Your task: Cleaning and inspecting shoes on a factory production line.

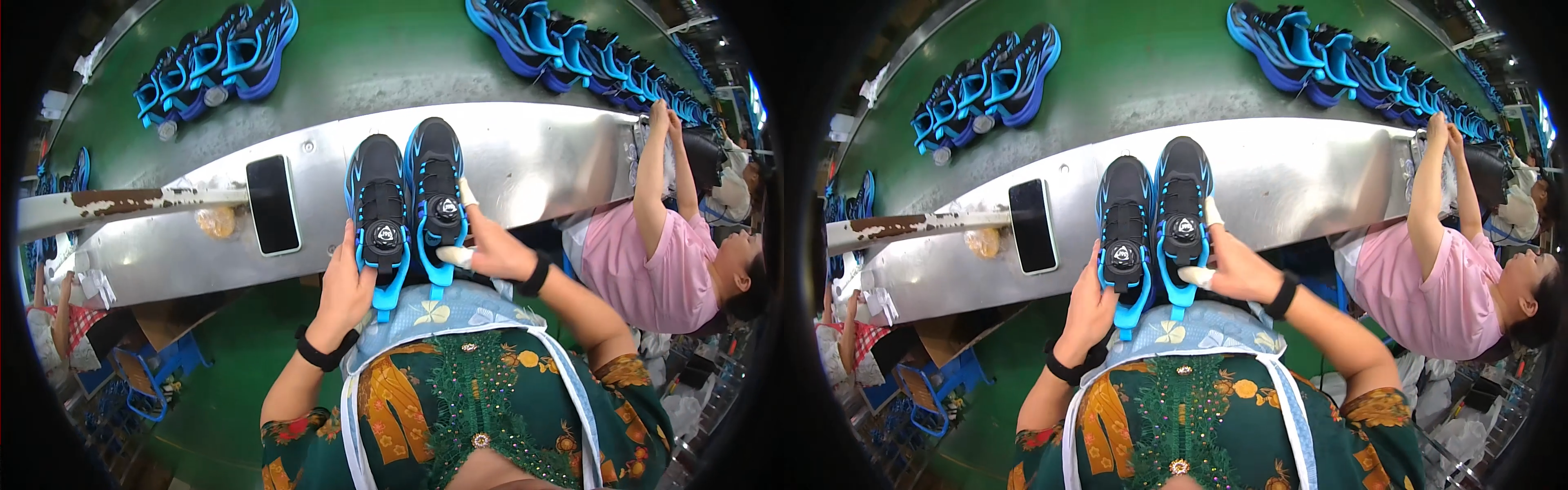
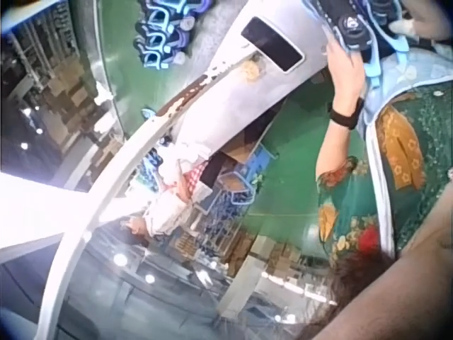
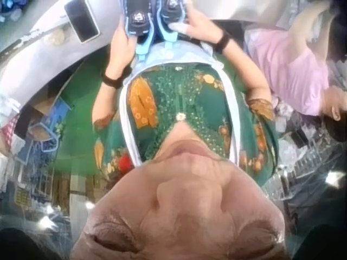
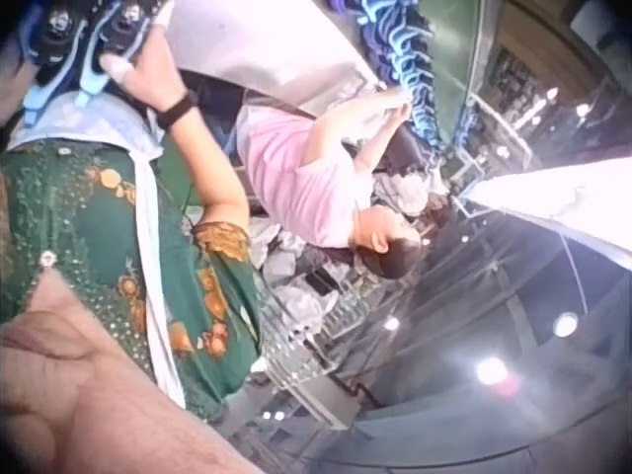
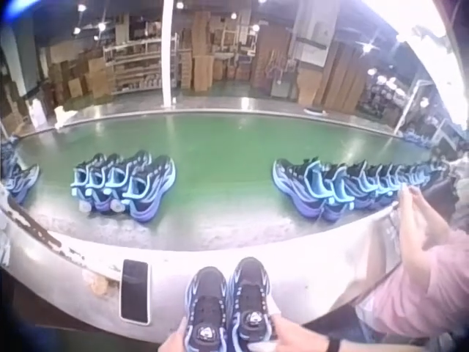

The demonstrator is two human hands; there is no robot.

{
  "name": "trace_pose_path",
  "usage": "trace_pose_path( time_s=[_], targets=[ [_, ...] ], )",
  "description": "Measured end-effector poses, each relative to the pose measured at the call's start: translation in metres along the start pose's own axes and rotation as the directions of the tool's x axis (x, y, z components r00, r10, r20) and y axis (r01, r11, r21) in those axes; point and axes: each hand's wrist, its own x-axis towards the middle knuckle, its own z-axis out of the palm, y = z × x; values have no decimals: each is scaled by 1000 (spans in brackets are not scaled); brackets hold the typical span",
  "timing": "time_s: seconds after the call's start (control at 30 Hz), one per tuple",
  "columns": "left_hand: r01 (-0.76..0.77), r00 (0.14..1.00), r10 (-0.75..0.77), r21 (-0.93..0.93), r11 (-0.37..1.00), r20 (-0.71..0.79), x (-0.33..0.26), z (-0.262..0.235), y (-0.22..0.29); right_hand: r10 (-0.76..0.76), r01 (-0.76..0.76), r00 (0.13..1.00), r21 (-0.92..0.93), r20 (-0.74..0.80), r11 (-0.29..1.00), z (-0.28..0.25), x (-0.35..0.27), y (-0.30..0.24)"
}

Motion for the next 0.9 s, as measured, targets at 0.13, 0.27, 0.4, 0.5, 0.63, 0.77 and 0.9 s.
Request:
trace_pose_path(
  time_s=[0.13,0.27,0.4,0.5,0.63,0.77,0.9],
  targets=[
    [-219,946,250,160,962,-207,69,-26,19,-266,249,961,-183,-73,951,-33,61,5],
    [-6,952,-125,-430,903,-278,155,-83,59,-156,132,955,-111,-251,985,-89,128,-71],
    [-200,903,89,-230,952,-420,169,-101,56,-178,-43,948,-662,-262,748,-167,109,-108],
    [-165,903,93,-139,976,-419,164,-88,25,-242,-230,909,-893,-339,387,-252,103,-77],
    [-87,970,36,-204,975,-240,147,-43,23,-210,-389,869,-882,-448,267,-303,133,2],
    [-91,993,65,-284,954,-100,130,-2,37,-217,-269,904,-885,-367,380,-286,122,-12],
    [-111,993,118,-179,978,28,99,13,56,-134,-61,981,-873,-143,485,-185,55,-55]
  ],
)
